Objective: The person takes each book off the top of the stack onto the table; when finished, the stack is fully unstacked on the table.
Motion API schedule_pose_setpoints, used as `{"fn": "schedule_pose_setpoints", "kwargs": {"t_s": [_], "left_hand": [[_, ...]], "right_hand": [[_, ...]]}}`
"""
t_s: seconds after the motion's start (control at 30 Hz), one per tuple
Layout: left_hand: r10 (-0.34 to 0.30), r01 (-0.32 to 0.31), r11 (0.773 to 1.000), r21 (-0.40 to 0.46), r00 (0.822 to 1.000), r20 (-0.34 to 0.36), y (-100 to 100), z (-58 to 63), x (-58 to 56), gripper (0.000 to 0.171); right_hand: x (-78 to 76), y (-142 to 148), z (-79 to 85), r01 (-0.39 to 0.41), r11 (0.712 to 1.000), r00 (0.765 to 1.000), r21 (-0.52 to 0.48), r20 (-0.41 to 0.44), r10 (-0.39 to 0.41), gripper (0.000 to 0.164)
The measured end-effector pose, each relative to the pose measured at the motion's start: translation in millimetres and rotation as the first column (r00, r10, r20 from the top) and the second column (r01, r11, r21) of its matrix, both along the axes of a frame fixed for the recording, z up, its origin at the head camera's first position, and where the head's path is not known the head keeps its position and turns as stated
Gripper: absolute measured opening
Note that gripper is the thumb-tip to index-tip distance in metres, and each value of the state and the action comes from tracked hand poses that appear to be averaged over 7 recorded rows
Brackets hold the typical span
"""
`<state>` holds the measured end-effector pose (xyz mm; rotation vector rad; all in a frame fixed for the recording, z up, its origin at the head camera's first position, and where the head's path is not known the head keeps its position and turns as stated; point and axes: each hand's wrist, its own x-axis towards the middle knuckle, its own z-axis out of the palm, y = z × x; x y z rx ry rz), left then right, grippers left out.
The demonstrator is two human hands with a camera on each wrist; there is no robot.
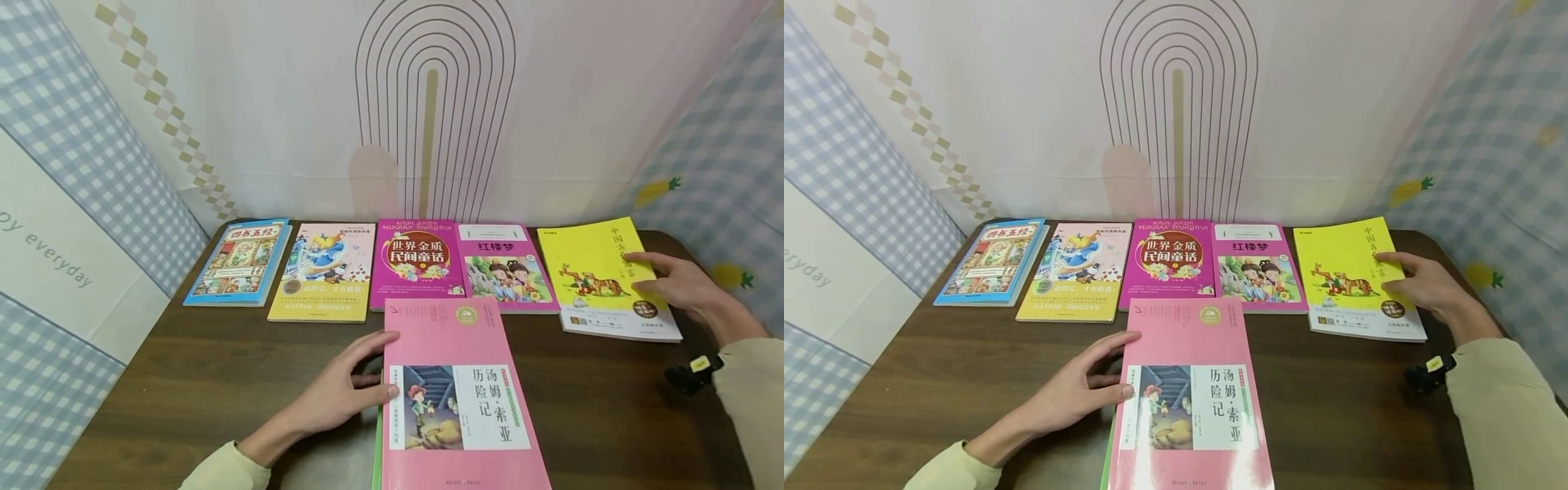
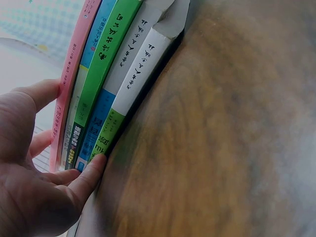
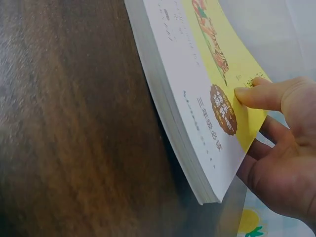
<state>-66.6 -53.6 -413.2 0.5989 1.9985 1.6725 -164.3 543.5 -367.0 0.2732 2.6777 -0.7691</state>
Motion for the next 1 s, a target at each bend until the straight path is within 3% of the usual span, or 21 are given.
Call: {"fn": "schedule_pose_setpoints", "kwargs": {"t_s": [0.43, 0.73, 0.9, 1.0], "left_hand": [[0.0, 0.0, 1.0, -0.017, 1.0, 0.013, 0.1, 0.2, 0.1, 0.069], [0.0, 0.0, 1.0, -0.008, 1.0, 0.001, -0.3, 1.3, 0.7, 0.068], [0.007, -0.007, 1.0, 0.003, 1.0, 0.001, 0.0, 1.0, 1.1, 0.069], [0.004, -0.004, 1.0, 0.0, 1.0, -0.003, 0.4, 0.6, 0.3, 0.069]], "right_hand": [[-10.7, -9.0, -7.0, -0.002, 0.999, 0.999, 0.045, -0.044, 0.004, 0.069], [-1.5, -13.8, -11.0, 0.065, 0.993, 0.994, 0.094, -0.091, -0.056, 0.07], [2.0, -20.0, -7.7, 0.097, 0.992, 0.978, 0.08, -0.19, -0.081, 0.068], [6.4, -31.4, -0.2, 0.154, 0.987, 0.949, 0.042, -0.285, -0.136, 0.067]]}}
